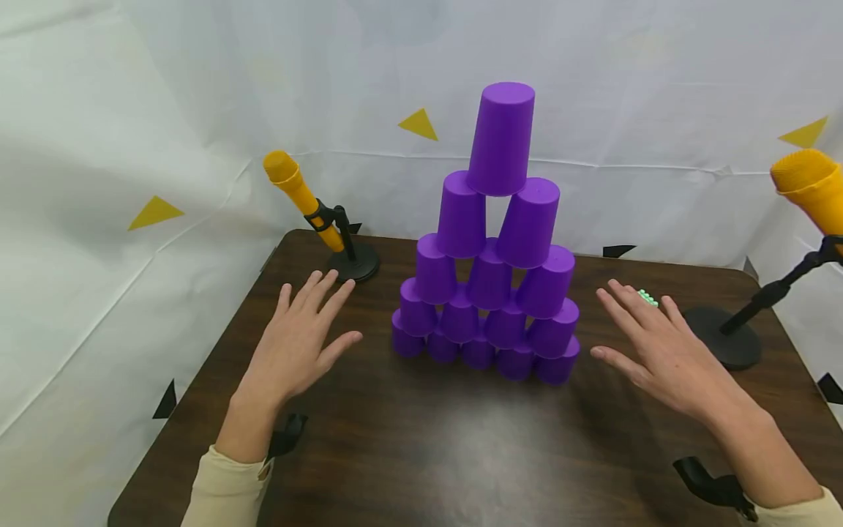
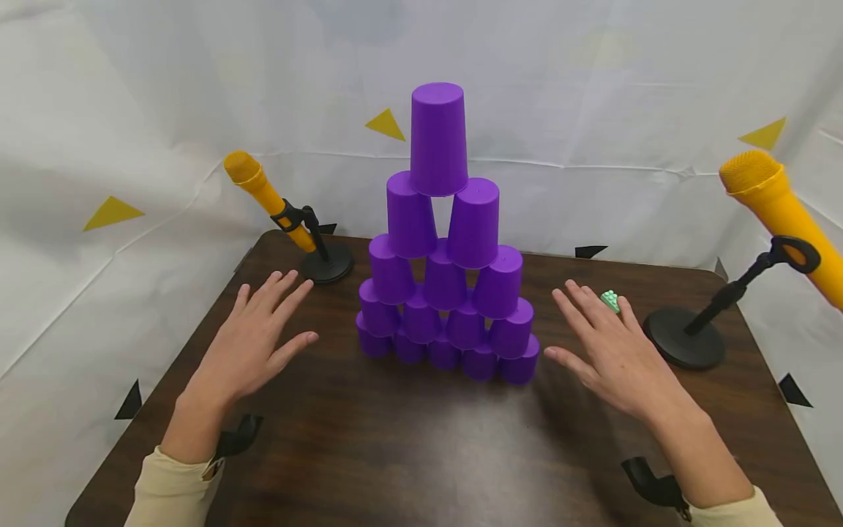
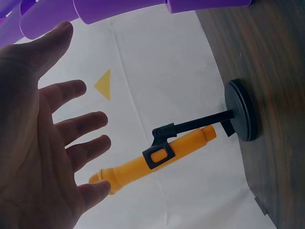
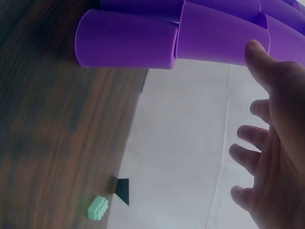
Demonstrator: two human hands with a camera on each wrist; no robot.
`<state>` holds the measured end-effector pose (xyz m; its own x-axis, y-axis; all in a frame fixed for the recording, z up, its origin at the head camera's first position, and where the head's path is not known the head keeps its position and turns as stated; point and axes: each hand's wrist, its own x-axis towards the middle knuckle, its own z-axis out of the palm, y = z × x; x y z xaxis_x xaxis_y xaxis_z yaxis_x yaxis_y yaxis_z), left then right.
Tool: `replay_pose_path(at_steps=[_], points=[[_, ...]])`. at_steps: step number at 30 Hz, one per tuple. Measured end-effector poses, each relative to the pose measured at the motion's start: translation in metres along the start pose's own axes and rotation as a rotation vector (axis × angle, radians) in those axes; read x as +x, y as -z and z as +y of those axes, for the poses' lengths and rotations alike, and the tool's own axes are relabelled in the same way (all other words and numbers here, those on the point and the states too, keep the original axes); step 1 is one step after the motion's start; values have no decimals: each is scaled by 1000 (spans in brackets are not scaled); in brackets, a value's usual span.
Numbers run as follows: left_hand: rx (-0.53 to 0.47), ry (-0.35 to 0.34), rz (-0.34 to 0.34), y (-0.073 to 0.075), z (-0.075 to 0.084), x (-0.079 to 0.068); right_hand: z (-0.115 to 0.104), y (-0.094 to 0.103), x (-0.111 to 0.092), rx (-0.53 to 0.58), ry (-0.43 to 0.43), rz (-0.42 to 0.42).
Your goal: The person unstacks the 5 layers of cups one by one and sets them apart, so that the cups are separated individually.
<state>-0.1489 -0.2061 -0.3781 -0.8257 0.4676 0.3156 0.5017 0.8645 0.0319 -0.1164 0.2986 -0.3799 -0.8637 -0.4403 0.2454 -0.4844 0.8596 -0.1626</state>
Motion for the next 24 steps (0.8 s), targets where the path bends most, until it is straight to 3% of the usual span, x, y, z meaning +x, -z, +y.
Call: replay_pose_path(at_steps=[6,11,14,17,20,24], points=[[-98,-21,46,3,1,7,-2,1,-1,30,-6,-6],[-351,-102,243,23,12,33,-2,-4,-2,193,-49,-49],[-520,-176,384,42,27,56,0,-14,-2,311,-106,-108],[-665,-248,480,64,48,82,3,-33,-3,398,-144,-145],[-752,-291,509,85,69,106,6,-55,-5,481,-168,-133],[-782,-268,460,109,91,130,5,-81,-7,563,-202,-99]])
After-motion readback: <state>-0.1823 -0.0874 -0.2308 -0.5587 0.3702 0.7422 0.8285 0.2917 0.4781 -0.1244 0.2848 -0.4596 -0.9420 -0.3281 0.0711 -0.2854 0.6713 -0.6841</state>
